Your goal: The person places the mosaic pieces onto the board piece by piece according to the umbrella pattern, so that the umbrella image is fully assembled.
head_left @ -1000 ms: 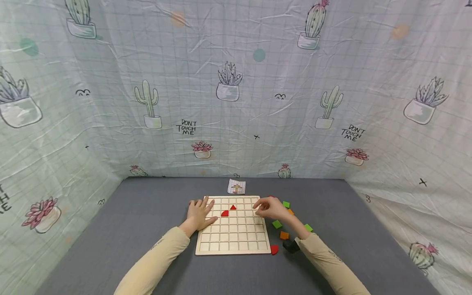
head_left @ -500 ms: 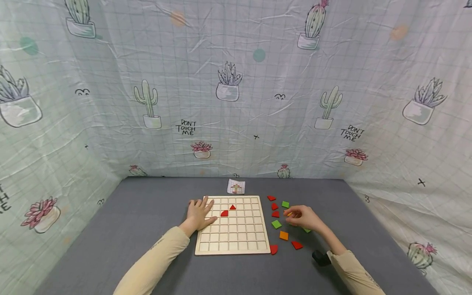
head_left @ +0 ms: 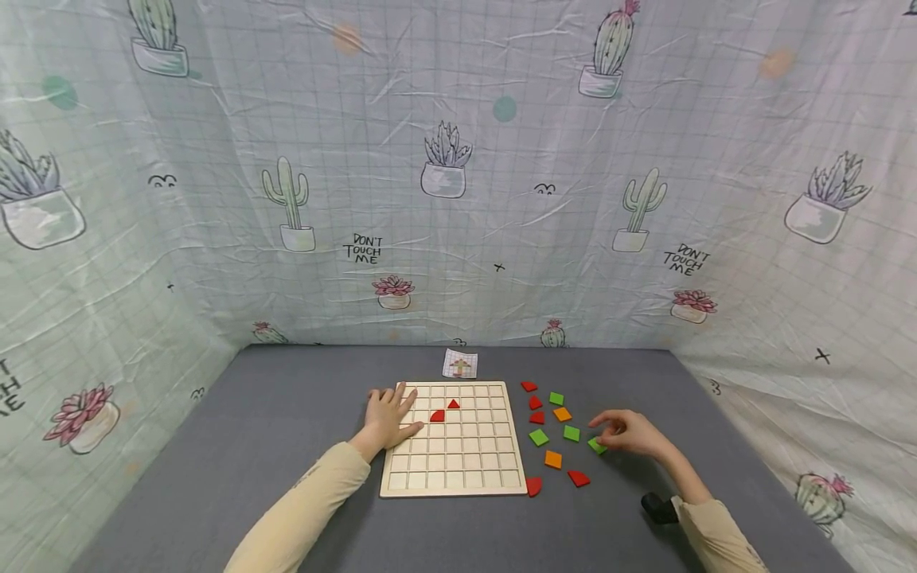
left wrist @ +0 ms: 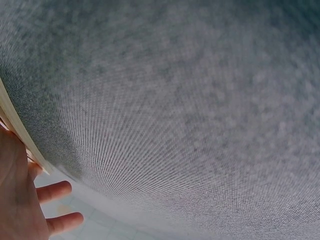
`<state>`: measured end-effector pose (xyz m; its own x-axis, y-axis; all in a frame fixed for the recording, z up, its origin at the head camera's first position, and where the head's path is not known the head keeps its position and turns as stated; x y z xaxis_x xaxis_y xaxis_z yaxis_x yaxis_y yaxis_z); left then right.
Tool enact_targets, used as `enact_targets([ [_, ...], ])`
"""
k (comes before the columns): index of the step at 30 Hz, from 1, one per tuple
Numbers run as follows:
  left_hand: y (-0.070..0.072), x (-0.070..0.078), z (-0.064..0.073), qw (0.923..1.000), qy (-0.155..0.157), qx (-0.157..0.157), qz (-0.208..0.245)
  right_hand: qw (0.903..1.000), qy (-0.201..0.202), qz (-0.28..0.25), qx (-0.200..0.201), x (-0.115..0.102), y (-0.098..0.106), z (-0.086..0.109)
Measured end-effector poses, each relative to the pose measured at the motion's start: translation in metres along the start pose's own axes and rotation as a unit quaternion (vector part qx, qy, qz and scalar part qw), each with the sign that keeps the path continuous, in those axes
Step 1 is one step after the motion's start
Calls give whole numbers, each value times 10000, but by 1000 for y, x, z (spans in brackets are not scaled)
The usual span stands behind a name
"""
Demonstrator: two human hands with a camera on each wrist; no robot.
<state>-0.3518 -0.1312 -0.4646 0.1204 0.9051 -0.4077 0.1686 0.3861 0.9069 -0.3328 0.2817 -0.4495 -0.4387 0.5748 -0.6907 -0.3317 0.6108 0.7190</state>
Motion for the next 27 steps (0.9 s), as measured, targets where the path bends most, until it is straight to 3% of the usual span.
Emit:
enact_targets([
  [5,4,-1,2,9999,-9,-18,169,9978,-66,-598,-267,14,4,5],
  [9,4,0,2,9999,-1,-9,173,9961,-38,-769,-426,21,5,7],
  [15,2,1,1,9998,14,-32,213,9963,-112,-676,-518,24,3,7],
  [27,1,1,1,9998,47,-93,154,9988,-312,-244,-293,21,-1,2],
])
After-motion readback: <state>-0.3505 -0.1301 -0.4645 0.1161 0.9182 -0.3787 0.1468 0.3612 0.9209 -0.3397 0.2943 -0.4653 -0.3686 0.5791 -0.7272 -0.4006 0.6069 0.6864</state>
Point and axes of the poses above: each hand's wrist, its own z-axis away from the middle knuckle, its own y-axis out of the back of the hand, x = y × z, the point moved 4 cm from there along -z, towards the middle knuckle, and after that the axes turned 8 degrees about y, right-handed, at the moved point
